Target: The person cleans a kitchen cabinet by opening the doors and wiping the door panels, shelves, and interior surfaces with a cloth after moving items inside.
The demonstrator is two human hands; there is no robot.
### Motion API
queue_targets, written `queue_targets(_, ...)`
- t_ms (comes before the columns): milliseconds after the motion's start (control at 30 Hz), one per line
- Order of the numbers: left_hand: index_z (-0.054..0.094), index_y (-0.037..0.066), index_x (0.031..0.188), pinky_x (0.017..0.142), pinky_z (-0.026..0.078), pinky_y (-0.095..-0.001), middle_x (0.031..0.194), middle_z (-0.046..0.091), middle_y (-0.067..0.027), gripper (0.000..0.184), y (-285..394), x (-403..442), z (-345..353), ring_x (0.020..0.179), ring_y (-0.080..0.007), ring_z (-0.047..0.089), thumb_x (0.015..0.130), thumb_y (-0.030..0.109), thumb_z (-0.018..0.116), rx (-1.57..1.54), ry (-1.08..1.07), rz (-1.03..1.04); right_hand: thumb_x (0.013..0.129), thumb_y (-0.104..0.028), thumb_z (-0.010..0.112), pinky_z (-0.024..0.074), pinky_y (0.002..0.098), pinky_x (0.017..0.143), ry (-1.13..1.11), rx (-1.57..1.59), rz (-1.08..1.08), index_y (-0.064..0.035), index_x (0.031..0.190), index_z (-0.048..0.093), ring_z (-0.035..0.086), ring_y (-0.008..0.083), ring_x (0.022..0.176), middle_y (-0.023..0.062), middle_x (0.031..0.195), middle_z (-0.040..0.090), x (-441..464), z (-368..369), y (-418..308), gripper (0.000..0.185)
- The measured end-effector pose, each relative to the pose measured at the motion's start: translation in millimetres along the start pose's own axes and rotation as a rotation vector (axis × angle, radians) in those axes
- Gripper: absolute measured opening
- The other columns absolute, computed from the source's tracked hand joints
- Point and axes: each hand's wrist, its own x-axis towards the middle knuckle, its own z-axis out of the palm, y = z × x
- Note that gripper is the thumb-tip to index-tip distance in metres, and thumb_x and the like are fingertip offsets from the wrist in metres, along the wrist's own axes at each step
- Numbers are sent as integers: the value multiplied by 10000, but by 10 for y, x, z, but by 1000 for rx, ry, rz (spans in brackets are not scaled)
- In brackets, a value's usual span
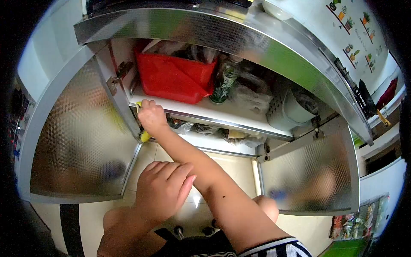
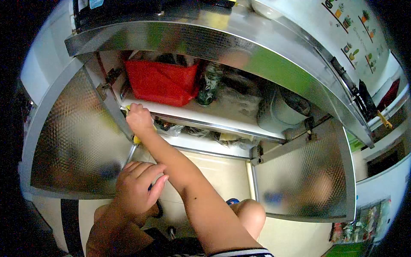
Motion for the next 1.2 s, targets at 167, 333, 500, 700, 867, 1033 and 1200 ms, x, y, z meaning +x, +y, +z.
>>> queue_targets(167,627,34,932,720,455,-381,823,634,-114,215,158,103,78,769,-291,604,747,122,692,-19,31,36,724,-116,570,539,360,643,-2,30,85,-29,765,655,600,251,828,119,861,563,-331,-198,325,129)
queue_targets(333,632,47,939,736,458,-392,830,640,-109,204,311,150,213,779,-294,605,760,132,682,-29,-39,57,737,-115,555,533,381,638,-45,-87,160,-29,779,623,598,269,826,130,868,552,-952,-528,895,118)
queue_targets(500,614,62,961,721,459,-386,809,630,-100,207,387,160,411,757,-285,606,790,175,646,-37,-67,111,783,-125,523,532,381,647,-80,-210,227,-39,829,595,590,265,827,116,890,534,-1719,-890,1571,122)
queue_targets(700,648,52,944,754,458,-391,847,661,-96,186,542,177,589,801,-274,621,787,151,663,-58,-144,85,793,-121,532,533,389,636,-146,-358,363,-21,825,611,590,284,843,134,913,536,-2524,-1346,2268,131)
queue_targets(867,636,75,961,745,454,-381,833,649,-82,183,576,200,686,774,-269,614,815,185,636,-59,-192,97,794,-123,534,528,366,641,-123,-416,447,-25,866,628,585,267,863,129,956,541,-2867,-1376,2567,154)
queue_targets(1033,639,71,951,742,454,-375,831,654,-82,178,559,220,682,779,-263,619,810,179,644,-40,-164,112,827,-135,522,549,375,645,-126,-476,611,-20,877,621,586,271,864,120,967,534,-3138,-1417,2836,160)
queue_targets(1200,642,71,941,742,453,-373,831,657,-81,171,532,226,622,779,-258,620,807,179,646,-15,-160,104,848,-101,501,559,387,634,-89,-506,805,-5,951,584,610,289,846,134,964,519,-3419,-1547,3036,163)
